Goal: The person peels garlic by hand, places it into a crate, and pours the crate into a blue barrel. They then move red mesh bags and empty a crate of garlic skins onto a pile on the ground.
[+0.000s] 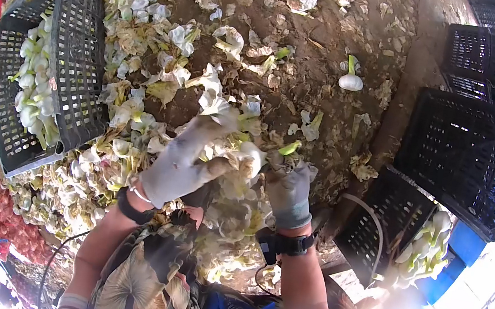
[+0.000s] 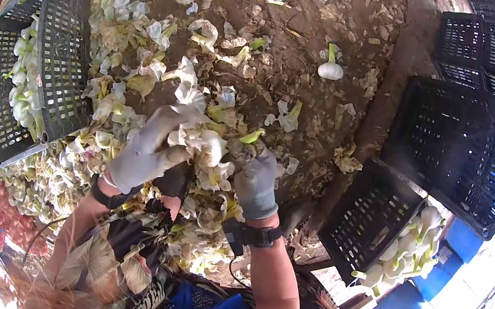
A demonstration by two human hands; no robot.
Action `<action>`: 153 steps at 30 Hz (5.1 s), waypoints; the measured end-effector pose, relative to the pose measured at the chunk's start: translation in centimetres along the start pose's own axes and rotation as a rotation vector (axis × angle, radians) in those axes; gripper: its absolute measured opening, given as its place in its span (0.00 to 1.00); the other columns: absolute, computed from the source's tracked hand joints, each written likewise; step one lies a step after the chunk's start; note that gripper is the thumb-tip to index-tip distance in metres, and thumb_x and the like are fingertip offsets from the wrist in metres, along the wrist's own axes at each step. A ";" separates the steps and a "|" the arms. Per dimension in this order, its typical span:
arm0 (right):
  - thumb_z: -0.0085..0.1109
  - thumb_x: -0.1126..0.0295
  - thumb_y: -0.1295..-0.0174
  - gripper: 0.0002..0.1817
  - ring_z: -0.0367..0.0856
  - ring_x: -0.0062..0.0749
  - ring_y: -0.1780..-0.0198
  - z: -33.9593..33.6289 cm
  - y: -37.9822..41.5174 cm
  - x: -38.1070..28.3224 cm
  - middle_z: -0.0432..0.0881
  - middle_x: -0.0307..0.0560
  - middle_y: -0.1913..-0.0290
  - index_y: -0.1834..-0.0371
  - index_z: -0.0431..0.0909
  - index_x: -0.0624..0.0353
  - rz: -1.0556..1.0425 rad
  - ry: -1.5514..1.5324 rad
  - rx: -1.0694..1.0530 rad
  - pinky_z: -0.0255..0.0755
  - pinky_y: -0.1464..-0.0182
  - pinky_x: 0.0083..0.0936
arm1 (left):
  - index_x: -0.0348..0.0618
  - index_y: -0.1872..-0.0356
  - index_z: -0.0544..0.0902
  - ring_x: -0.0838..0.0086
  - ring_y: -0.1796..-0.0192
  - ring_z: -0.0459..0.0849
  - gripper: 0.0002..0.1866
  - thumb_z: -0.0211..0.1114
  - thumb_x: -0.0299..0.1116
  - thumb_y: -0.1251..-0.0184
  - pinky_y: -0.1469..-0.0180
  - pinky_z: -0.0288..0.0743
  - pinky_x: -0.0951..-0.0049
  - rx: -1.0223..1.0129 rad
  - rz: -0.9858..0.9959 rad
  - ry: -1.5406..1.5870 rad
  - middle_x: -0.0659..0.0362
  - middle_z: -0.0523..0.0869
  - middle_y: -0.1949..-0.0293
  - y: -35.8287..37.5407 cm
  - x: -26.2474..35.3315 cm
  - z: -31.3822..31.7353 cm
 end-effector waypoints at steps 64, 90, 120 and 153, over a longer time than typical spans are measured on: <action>0.57 0.79 0.43 0.28 0.81 0.24 0.55 -34.5 30.8 -20.0 0.82 0.42 0.52 0.35 0.72 0.60 -0.497 0.410 1.010 0.75 0.56 0.20 | 0.44 0.34 0.73 0.58 0.36 0.74 0.26 0.59 0.46 0.27 0.35 0.69 0.62 0.783 -0.353 -1.119 0.51 0.76 0.37 7.8 -7.8 -21.4; 0.54 0.87 0.50 0.32 0.80 0.23 0.59 -24.4 37.1 -18.4 0.84 0.42 0.60 0.36 0.71 0.64 -0.263 0.201 0.313 0.76 0.57 0.20 | 0.36 0.30 0.65 0.59 0.32 0.70 0.31 0.59 0.43 0.29 0.32 0.65 0.60 -0.033 0.303 -0.419 0.50 0.71 0.33 8.5 33.4 -7.5; 0.61 0.71 0.38 0.09 0.75 0.18 0.69 -23.2 65.1 1.3 0.82 0.36 0.63 0.55 0.82 0.58 -0.563 -0.165 1.254 0.73 0.63 0.19 | 0.42 0.36 0.73 0.58 0.35 0.73 0.35 0.66 0.56 0.36 0.35 0.72 0.60 -0.641 0.754 -0.178 0.49 0.73 0.37 22.3 41.0 19.3; 0.55 0.76 0.32 0.09 0.80 0.24 0.61 -20.3 53.0 -2.2 0.84 0.45 0.63 0.55 0.82 0.69 -0.855 0.755 0.989 0.73 0.54 0.21 | 0.39 0.50 0.82 0.77 0.62 0.82 0.14 0.65 0.24 0.37 0.56 0.76 0.77 0.370 0.292 0.013 0.59 0.85 0.58 24.7 34.0 -7.5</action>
Point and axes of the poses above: each hand's wrist, its own y-axis away from the middle knuckle, its own z-axis out of the palm, x = y × z, the point moved 3 cm from there along -y, towards the middle knuckle
